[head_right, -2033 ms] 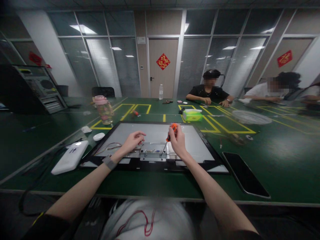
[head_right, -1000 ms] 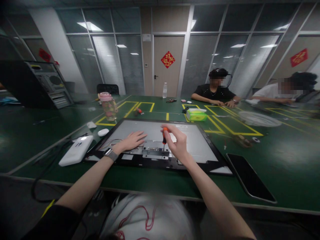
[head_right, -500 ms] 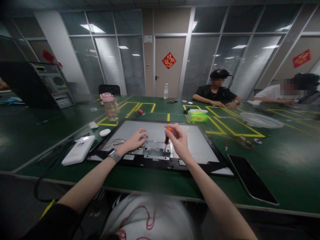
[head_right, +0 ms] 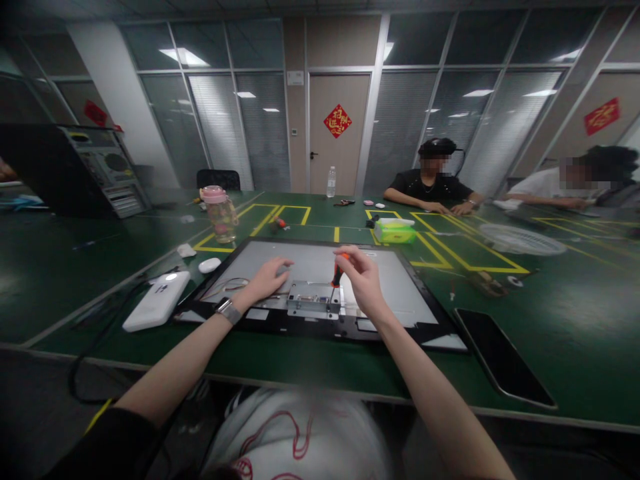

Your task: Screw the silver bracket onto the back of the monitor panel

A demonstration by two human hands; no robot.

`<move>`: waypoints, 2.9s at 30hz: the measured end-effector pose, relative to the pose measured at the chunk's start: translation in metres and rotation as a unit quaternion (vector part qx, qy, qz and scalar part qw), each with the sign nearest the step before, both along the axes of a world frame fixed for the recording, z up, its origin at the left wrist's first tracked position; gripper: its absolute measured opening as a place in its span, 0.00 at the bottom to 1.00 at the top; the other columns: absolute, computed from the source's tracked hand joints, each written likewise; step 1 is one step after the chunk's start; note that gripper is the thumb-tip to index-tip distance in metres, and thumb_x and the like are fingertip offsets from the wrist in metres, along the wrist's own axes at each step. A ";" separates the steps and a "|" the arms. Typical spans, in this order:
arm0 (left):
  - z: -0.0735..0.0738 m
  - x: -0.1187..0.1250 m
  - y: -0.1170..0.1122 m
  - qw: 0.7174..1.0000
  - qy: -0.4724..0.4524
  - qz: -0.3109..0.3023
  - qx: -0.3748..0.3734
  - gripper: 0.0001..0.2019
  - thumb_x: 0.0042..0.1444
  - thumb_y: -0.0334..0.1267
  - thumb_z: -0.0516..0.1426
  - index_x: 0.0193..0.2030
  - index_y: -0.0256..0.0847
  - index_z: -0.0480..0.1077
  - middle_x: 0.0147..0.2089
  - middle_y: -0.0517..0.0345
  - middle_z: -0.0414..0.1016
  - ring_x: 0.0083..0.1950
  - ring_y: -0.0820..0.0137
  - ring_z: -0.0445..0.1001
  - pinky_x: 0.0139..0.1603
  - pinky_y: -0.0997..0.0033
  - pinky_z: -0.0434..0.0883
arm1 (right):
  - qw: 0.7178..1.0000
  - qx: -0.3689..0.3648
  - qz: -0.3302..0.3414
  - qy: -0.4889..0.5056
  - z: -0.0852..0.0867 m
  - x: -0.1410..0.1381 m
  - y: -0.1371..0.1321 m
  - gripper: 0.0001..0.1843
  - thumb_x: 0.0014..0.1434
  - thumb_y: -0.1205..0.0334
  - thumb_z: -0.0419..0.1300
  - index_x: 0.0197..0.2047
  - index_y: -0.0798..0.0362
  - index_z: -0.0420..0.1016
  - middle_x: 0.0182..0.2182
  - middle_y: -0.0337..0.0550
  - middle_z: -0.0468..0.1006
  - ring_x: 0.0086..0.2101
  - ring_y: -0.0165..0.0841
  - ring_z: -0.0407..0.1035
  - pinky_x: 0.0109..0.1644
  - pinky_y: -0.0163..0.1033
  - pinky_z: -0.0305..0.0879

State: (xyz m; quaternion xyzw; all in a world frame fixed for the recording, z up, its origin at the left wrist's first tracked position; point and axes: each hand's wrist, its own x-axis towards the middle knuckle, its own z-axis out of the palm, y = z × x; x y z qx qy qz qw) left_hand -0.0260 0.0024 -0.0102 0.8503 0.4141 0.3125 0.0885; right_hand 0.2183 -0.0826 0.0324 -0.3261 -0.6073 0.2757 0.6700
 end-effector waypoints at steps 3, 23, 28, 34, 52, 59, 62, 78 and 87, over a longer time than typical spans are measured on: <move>0.000 -0.001 0.001 1.000 0.006 0.009 0.029 0.13 0.56 0.30 0.51 0.46 0.36 0.72 0.50 0.47 0.67 0.53 0.63 0.70 0.59 0.62 0.66 | 0.999 -0.015 0.038 0.016 0.001 -0.001 -0.002 0.13 0.59 0.53 0.60 0.45 0.47 0.75 0.36 0.41 0.77 0.39 0.34 0.72 0.46 0.42 0.69; 0.005 -0.001 -0.006 0.994 0.086 0.051 0.039 0.10 0.57 0.32 0.51 0.37 0.39 0.73 0.44 0.50 0.70 0.47 0.62 0.71 0.51 0.61 0.68 | 1.000 0.015 -0.006 -0.023 0.005 -0.007 -0.010 0.09 0.54 0.56 0.65 0.39 0.47 0.76 0.36 0.41 0.76 0.38 0.34 0.72 0.44 0.42 0.71; 0.004 -0.001 -0.005 0.996 0.079 0.037 0.017 0.11 0.58 0.33 0.50 0.39 0.39 0.74 0.44 0.50 0.71 0.44 0.65 0.72 0.49 0.64 0.69 | 1.000 0.001 0.008 -0.017 0.001 -0.002 -0.006 0.11 0.57 0.55 0.63 0.43 0.46 0.76 0.36 0.40 0.75 0.38 0.33 0.71 0.45 0.41 0.70; 0.002 -0.001 -0.002 0.993 0.112 0.039 0.021 0.11 0.58 0.33 0.51 0.37 0.40 0.75 0.40 0.51 0.73 0.46 0.62 0.71 0.51 0.59 0.68 | 0.997 -0.026 0.073 -0.007 0.004 -0.001 -0.007 0.16 0.62 0.51 0.56 0.50 0.47 0.72 0.40 0.44 0.78 0.40 0.36 0.73 0.49 0.48 0.70; 0.002 0.000 -0.004 0.995 0.101 0.013 -0.020 0.12 0.56 0.32 0.50 0.41 0.40 0.73 0.33 0.54 0.75 0.37 0.65 0.73 0.42 0.68 0.68 | 0.993 -0.030 0.116 0.018 0.004 -0.002 -0.008 0.14 0.62 0.52 0.56 0.49 0.46 0.73 0.40 0.43 0.77 0.41 0.35 0.73 0.51 0.47 0.69; 0.008 0.001 -0.009 0.991 0.123 0.016 -0.042 0.13 0.56 0.33 0.50 0.43 0.39 0.74 0.31 0.55 0.75 0.34 0.67 0.73 0.38 0.72 0.67 | 0.992 -0.045 0.111 0.046 0.005 -0.001 -0.009 0.12 0.56 0.55 0.63 0.45 0.45 0.76 0.39 0.40 0.76 0.39 0.34 0.70 0.49 0.43 0.66; 0.008 0.001 -0.010 0.990 0.134 0.020 -0.044 0.13 0.57 0.32 0.49 0.44 0.39 0.73 0.32 0.54 0.76 0.34 0.67 0.73 0.38 0.72 0.67 | 0.992 -0.049 0.110 0.044 0.005 -0.001 -0.009 0.14 0.57 0.55 0.62 0.48 0.45 0.76 0.38 0.41 0.76 0.40 0.34 0.70 0.49 0.43 0.66; 0.013 0.002 -0.014 0.991 0.125 0.016 -0.053 0.13 0.57 0.33 0.49 0.44 0.39 0.73 0.33 0.54 0.76 0.31 0.68 0.72 0.34 0.73 0.64 | 0.987 -0.062 0.130 0.076 0.009 -0.001 -0.012 0.15 0.57 0.51 0.62 0.46 0.45 0.76 0.35 0.41 0.76 0.37 0.33 0.70 0.45 0.42 0.67; 0.012 0.002 -0.013 0.990 0.131 0.018 -0.053 0.13 0.57 0.33 0.50 0.45 0.39 0.73 0.33 0.54 0.77 0.33 0.67 0.73 0.36 0.72 0.66 | 0.999 -0.015 0.032 -0.028 0.006 0.004 -0.008 0.12 0.57 0.55 0.62 0.46 0.45 0.76 0.36 0.40 0.75 0.38 0.34 0.69 0.45 0.41 0.67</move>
